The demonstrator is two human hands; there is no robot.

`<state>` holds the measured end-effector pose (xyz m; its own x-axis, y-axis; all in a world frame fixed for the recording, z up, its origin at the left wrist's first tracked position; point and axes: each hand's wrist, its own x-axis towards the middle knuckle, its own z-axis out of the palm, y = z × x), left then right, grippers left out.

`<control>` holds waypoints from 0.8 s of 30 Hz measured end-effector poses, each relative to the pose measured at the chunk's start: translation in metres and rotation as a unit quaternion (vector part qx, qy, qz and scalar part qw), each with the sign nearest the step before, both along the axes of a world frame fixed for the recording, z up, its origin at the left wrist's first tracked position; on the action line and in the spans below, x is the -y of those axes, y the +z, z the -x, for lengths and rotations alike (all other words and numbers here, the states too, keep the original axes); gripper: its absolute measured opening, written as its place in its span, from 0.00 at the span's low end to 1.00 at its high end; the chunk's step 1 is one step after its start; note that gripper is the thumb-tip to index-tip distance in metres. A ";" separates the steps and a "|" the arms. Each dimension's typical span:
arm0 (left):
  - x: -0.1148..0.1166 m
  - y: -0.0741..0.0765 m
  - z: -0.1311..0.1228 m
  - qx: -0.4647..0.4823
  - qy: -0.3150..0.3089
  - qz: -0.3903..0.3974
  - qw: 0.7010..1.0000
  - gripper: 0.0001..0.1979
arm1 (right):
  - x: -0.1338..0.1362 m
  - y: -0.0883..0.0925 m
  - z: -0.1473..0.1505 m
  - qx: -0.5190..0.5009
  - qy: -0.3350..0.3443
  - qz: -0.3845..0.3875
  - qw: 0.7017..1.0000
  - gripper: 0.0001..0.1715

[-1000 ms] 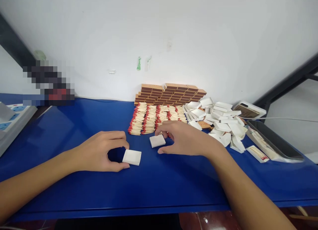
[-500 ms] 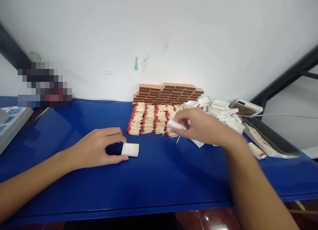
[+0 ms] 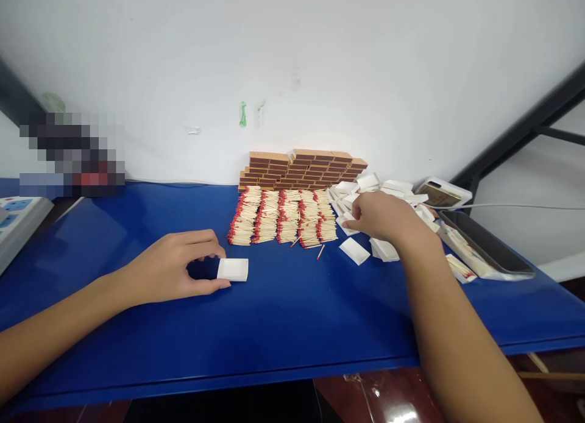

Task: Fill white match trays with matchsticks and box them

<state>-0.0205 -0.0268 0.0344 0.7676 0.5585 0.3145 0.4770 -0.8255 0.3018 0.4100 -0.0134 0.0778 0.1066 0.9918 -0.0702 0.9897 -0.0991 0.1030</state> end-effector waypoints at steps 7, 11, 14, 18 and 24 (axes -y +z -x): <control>0.002 0.002 -0.001 -0.008 -0.002 -0.001 1.000 0.14 | -0.001 0.000 -0.002 -0.015 -0.004 -0.038 0.999 0.21; 0.002 0.001 -0.001 -0.010 -0.003 -0.005 1.000 0.14 | 0.010 0.004 0.001 -0.087 0.051 0.009 0.995 0.22; 0.002 0.001 0.000 -0.010 -0.003 -0.008 1.000 0.14 | 0.015 0.003 0.002 -0.112 0.056 0.087 0.988 0.23; 0.002 0.001 0.000 -0.015 -0.005 -0.008 1.000 0.15 | 0.014 -0.002 -0.003 -0.118 0.055 0.129 0.983 0.22; 0.003 0.002 0.000 -0.027 -0.002 0.004 1.000 0.16 | 0.015 0.004 0.011 -0.162 0.117 0.123 0.972 0.20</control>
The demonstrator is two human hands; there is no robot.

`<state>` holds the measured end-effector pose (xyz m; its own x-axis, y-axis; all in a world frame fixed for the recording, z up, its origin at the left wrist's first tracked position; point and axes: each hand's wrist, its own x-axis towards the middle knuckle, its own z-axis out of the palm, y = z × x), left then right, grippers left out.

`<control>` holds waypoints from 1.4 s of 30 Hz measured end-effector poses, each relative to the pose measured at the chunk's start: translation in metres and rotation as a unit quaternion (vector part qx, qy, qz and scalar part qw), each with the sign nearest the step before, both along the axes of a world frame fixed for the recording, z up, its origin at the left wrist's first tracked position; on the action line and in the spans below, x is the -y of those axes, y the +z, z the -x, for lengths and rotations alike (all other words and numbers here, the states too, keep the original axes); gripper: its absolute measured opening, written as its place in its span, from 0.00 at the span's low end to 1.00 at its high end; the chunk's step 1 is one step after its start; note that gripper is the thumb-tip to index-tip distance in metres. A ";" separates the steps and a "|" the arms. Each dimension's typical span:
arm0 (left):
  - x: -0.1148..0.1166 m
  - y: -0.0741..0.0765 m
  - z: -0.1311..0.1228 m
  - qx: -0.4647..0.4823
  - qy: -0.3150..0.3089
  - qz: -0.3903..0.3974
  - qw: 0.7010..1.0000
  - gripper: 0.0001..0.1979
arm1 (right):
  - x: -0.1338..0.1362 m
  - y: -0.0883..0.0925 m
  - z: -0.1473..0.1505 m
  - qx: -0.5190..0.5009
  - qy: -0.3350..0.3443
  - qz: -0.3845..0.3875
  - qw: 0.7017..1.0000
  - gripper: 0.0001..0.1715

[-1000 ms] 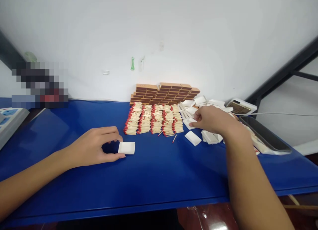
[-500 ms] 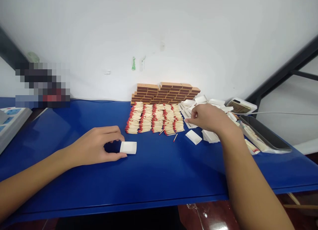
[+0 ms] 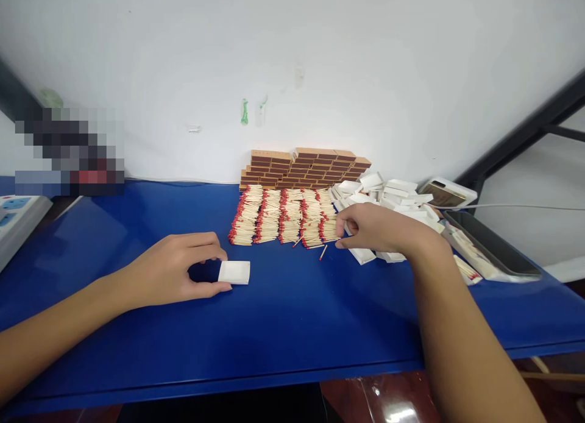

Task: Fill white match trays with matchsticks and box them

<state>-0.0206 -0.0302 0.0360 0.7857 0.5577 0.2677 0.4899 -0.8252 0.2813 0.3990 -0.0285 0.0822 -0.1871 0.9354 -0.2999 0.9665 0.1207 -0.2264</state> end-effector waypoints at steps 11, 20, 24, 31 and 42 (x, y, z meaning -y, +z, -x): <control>-0.001 0.002 -0.001 0.002 0.002 0.004 1.000 0.15 | -0.002 -0.007 0.034 -0.085 0.080 0.057 0.992 0.17; -0.001 0.001 -0.001 -0.002 0.007 0.008 1.000 0.15 | -0.002 -0.011 0.039 -0.105 0.053 0.028 0.993 0.16; -0.004 0.000 0.000 -0.004 0.008 0.006 1.000 0.16 | -0.002 -0.011 0.038 -0.098 0.052 0.025 0.994 0.16; -0.006 0.001 0.002 -0.007 0.016 0.018 1.000 0.17 | -0.003 -0.011 0.038 -0.102 0.062 0.036 0.992 0.16; -0.007 -0.009 -0.012 0.042 0.014 0.093 0.995 0.17 | -0.001 -0.011 0.045 -0.094 0.062 0.042 0.993 0.12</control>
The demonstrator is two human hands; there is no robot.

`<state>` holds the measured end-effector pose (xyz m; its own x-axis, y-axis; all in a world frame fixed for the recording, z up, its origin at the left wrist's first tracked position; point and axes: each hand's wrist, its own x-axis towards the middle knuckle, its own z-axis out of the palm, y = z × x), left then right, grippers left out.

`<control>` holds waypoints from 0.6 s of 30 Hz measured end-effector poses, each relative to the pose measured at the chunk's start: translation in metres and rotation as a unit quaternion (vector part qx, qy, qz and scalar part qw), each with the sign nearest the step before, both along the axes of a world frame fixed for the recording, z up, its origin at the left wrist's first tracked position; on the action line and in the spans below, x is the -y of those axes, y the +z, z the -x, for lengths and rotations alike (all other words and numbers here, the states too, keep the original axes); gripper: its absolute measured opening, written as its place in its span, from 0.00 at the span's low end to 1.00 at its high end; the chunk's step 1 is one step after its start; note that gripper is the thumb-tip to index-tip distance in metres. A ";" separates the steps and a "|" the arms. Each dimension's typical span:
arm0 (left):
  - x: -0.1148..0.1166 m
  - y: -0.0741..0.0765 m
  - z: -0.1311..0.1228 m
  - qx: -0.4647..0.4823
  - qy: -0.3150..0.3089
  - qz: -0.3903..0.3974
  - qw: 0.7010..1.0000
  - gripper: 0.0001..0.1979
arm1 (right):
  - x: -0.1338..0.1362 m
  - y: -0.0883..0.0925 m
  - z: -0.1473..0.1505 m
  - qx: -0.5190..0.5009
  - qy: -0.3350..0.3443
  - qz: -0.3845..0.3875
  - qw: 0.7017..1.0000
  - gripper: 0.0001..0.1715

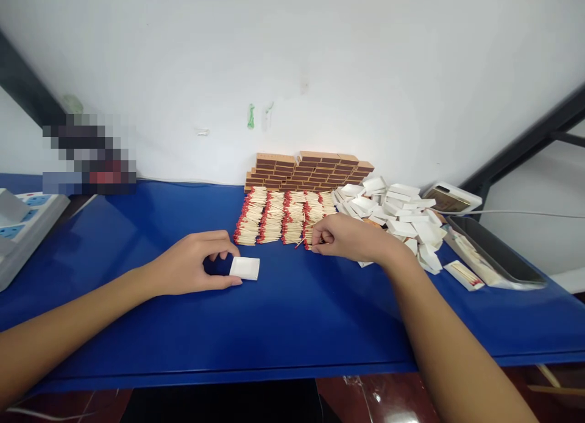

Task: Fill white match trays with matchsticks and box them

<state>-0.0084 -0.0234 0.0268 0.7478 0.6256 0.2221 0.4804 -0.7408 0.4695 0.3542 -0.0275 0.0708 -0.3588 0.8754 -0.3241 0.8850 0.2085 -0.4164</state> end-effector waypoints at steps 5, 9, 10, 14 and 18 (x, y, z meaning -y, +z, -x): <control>-0.008 0.017 -0.007 -0.061 -0.027 -0.019 0.998 0.18 | 0.001 -0.002 0.004 -0.003 0.012 -0.009 1.000 0.07; -0.009 0.038 -0.025 -0.166 -0.042 -0.033 0.985 0.15 | 0.000 -0.004 0.007 -0.011 0.014 -0.007 1.000 0.05; -0.008 0.040 -0.032 -0.180 -0.045 -0.037 0.982 0.15 | 0.000 -0.003 0.008 -0.012 0.013 -0.009 1.000 0.05; -0.006 0.029 -0.065 -0.158 -0.044 -0.041 0.986 0.19 | 0.003 0.003 0.014 -0.009 0.011 -0.024 1.000 0.06; -0.002 0.003 -0.085 -0.120 -0.009 -0.055 0.991 0.24 | 0.004 0.007 0.010 -0.019 -0.004 -0.020 1.000 0.07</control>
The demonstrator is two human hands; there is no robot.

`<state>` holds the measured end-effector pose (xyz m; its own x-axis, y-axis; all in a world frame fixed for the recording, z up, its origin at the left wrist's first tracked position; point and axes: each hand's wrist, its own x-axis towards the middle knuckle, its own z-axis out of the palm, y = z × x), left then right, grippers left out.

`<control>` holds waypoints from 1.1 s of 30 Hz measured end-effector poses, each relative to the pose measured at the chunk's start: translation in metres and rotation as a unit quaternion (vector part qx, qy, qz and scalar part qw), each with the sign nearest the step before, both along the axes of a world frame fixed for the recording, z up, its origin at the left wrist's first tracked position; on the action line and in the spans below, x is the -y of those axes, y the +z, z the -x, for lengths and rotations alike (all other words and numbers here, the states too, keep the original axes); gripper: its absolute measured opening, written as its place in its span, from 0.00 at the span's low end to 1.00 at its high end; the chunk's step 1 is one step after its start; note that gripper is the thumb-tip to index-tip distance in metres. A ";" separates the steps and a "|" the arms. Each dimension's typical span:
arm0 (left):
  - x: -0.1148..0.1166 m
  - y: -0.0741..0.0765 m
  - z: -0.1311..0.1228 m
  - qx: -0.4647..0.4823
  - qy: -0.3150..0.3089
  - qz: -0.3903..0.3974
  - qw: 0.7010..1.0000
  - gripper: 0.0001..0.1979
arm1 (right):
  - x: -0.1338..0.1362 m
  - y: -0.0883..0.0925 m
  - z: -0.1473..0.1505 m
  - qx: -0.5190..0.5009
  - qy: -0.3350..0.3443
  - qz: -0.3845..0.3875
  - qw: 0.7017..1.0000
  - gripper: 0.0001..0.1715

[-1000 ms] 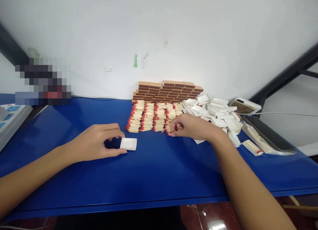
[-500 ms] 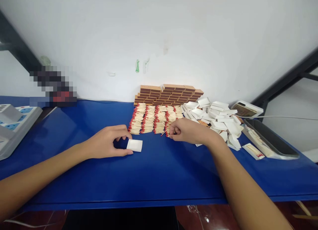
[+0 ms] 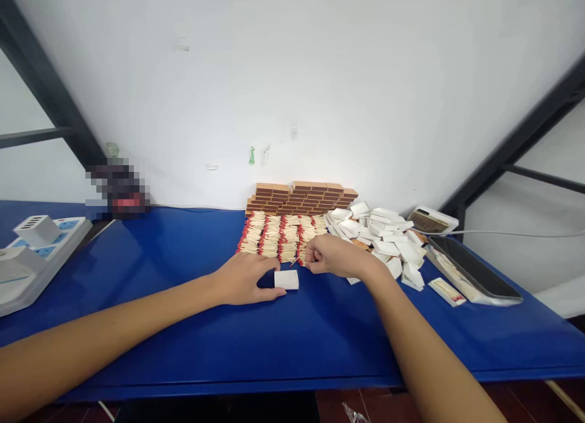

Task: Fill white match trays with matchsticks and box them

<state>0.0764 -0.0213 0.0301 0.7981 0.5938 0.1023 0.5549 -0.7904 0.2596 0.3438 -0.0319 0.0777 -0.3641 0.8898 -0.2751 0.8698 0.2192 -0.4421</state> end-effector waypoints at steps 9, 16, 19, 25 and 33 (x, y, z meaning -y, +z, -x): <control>0.022 -0.002 0.057 0.079 0.086 0.042 0.992 0.22 | 0.004 0.015 0.014 -0.102 0.044 -0.033 0.993 0.13; 0.019 0.000 0.074 0.102 0.083 0.075 0.988 0.20 | 0.004 0.013 0.085 -0.154 0.123 -0.034 0.980 0.10; 0.017 -0.001 0.077 0.093 0.079 0.074 0.990 0.20 | 0.007 0.001 0.093 -0.151 0.117 -0.036 0.981 0.08; 0.019 0.000 0.084 0.083 0.066 0.039 0.994 0.19 | 0.019 -0.014 0.094 -0.165 0.087 -0.034 0.982 0.09; 0.017 -0.001 0.085 0.075 0.049 0.028 0.996 0.18 | 0.022 -0.027 0.101 -0.174 0.072 -0.004 0.982 0.10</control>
